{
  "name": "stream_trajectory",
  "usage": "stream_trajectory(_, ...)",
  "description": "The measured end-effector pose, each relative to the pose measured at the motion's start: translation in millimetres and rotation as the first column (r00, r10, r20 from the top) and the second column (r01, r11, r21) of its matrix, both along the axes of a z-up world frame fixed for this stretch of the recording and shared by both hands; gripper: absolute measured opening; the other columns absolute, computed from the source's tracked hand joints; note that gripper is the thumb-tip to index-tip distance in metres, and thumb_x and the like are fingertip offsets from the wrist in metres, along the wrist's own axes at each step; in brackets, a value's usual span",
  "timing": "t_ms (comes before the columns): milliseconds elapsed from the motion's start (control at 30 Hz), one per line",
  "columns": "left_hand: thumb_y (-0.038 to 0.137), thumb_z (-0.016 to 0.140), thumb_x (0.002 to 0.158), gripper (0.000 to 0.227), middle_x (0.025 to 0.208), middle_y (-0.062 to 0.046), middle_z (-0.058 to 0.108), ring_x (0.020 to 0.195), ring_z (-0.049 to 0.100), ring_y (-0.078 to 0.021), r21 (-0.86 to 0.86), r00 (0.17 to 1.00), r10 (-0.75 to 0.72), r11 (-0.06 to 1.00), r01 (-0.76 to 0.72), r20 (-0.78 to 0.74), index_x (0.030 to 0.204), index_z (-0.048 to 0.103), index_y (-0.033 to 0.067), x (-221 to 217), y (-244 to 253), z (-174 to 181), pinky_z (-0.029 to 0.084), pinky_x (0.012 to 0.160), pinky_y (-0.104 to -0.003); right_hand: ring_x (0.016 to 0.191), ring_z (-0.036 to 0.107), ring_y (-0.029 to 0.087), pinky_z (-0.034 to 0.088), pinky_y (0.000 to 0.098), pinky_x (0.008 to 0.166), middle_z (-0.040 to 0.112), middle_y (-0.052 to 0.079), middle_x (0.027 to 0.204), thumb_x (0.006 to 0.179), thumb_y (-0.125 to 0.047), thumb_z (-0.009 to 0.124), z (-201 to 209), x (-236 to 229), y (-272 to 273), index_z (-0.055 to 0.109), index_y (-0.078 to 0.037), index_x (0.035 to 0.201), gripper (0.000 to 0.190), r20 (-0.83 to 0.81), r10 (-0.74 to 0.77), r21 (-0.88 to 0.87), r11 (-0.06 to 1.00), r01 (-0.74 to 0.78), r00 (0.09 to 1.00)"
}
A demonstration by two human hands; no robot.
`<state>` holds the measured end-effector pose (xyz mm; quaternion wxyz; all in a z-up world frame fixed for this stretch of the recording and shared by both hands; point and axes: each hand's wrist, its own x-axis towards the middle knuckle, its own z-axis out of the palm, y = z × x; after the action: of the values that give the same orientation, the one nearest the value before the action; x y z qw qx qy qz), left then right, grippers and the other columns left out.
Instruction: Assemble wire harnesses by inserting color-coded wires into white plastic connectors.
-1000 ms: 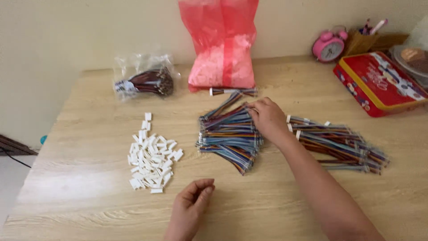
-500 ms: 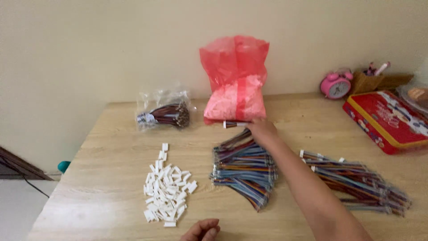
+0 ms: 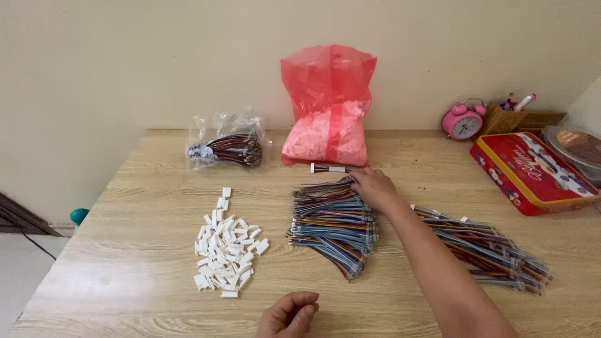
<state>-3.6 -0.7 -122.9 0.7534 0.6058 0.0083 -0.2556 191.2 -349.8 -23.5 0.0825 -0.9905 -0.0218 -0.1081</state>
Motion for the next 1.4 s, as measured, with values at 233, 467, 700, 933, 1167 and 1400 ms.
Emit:
stream_trajectory(233, 0.009, 0.074, 0.091, 0.025, 0.094, -0.004, 0.08, 0.073, 0.065, -0.0045, 0.002, 0.997, -0.007, 1.0, 0.007, 0.072, 0.116, 0.078, 0.0047, -8, 6, 7, 0.051, 0.064, -0.02, 0.111, 0.067, 0.032, 0.053, 0.0435, 0.098, 0.073, 0.012, 0.117, 0.085, -0.025, 0.076, 10, 9, 8, 0.074, -0.019, 0.118, 0.034, -0.153, -0.096, 0.135, 0.984, 0.117, 0.984)
stream_trajectory(467, 0.007, 0.076, 0.089, 0.025, 0.09, -0.006, 0.08, 0.062, 0.059, -0.0061, 0.003, 0.999, 0.005, 1.0, -0.005, -0.039, 0.113, 0.079, 0.0031, -9, 7, -1, 0.045, 0.057, -0.021, 0.102, 0.071, 0.027, 0.055, 0.0378, 0.091, 0.074, 0.013, 0.11, 0.079, -0.01, 0.08, -13, 32, 0, 0.071, -0.009, 0.119, 0.041, -0.193, -0.155, 0.506, 0.831, 0.233, 0.969)
stream_trajectory(700, 0.007, 0.073, 0.09, 0.026, 0.091, -0.006, 0.08, 0.067, 0.062, -0.0064, -0.015, 0.995, -0.013, 1.0, 0.011, -0.096, 0.114, 0.077, 0.0022, -5, 1, 19, 0.048, 0.062, -0.022, 0.087, 0.071, 0.016, 0.055, 0.0319, 0.08, 0.078, 0.008, 0.097, 0.088, -0.016, 0.075, 48, -6, 6, 0.078, -0.008, 0.111, 0.025, -0.169, -0.174, 0.697, 0.675, 0.243, 0.97)
stream_trajectory(933, 0.007, 0.072, 0.091, 0.025, 0.092, -0.004, 0.079, 0.068, 0.06, -0.0054, -0.022, 0.997, -0.073, 0.997, 0.073, -0.016, 0.115, 0.077, 0.0034, -12, -10, 20, 0.049, 0.062, -0.021, 0.075, 0.063, 0.013, 0.052, 0.0286, 0.068, 0.073, 0.005, 0.089, 0.092, -0.014, 0.069, 9, 15, -19, 0.075, -0.002, 0.108, 0.021, -0.131, -0.093, 0.858, 0.488, 0.16, 0.987)
stream_trajectory(1167, 0.006, 0.073, 0.091, 0.023, 0.091, -0.005, 0.08, 0.072, 0.064, -0.0065, 0.039, 0.999, -0.005, 0.999, 0.007, -0.034, 0.113, 0.079, 0.0035, -11, 5, 12, 0.049, 0.063, -0.021, 0.068, 0.063, 0.015, 0.048, 0.0295, 0.057, 0.068, 0.005, 0.086, 0.094, -0.008, 0.064, -13, 44, -14, 0.064, -0.002, 0.118, 0.024, -0.194, -0.009, 0.978, 0.076, 0.195, 0.981)
stream_trajectory(1400, 0.007, 0.073, 0.092, 0.023, 0.098, -0.003, 0.081, 0.092, 0.074, -0.0085, 0.065, 0.991, -0.063, 0.996, 0.056, 0.116, 0.115, 0.077, 0.0028, -1, 11, 25, 0.057, 0.081, -0.022, 0.066, 0.062, 0.012, 0.051, 0.0256, 0.057, 0.068, 0.005, 0.099, 0.091, 0.0, 0.062, 1, 38, -11, 0.059, -0.009, 0.129, 0.04, -0.267, 0.128, 0.96, -0.056, 0.276, 0.955)
